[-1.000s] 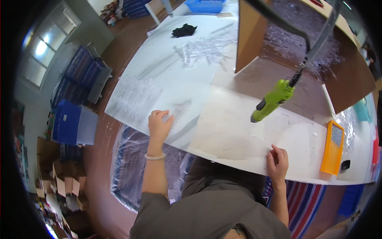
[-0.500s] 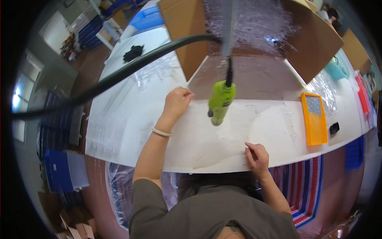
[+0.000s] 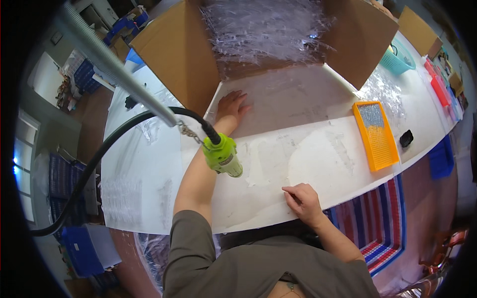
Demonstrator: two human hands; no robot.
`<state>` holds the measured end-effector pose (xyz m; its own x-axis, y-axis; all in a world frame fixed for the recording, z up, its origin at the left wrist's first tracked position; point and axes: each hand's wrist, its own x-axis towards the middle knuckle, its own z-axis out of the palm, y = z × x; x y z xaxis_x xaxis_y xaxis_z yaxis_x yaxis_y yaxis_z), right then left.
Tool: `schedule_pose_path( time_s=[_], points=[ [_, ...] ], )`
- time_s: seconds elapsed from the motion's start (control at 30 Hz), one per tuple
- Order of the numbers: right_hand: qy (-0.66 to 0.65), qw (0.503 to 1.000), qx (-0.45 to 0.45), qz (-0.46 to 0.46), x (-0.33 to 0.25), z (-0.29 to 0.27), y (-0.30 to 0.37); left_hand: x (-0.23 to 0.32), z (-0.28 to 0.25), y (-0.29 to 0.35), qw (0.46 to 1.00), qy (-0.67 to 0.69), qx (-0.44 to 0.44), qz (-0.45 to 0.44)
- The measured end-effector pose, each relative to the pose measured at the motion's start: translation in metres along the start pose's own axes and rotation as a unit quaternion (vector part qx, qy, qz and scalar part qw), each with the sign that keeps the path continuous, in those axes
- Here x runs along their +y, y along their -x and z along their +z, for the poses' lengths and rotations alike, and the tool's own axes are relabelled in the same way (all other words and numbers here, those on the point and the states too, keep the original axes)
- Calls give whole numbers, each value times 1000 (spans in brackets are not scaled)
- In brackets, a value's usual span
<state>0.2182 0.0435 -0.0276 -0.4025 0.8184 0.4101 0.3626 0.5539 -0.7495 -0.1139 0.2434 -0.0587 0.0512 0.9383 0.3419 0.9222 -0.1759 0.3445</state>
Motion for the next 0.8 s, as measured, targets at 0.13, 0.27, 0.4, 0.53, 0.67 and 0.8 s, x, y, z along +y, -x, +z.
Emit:
schedule_pose_path(
  time_s=[0.13,0.27,0.4,0.53,0.67,0.8],
  points=[
    [-3,1000,0,3,6,-4,-1,26,-14,28,995,79,-1,60],
    [-9,1000,-3,29,6,-7,-6,53,-53,72,988,66,-38,136],
    [-71,982,19,172,24,-10,-27,48,-62,109,987,130,-45,82],
    [105,983,61,136,37,-11,-78,59,-82,151,982,187,29,-26],
    [238,970,23,41,69,-1,-102,88,-92,202,989,118,50,-77],
    [29,971,41,232,58,-17,-114,135,-97,246,983,169,59,-46]
  ],
)
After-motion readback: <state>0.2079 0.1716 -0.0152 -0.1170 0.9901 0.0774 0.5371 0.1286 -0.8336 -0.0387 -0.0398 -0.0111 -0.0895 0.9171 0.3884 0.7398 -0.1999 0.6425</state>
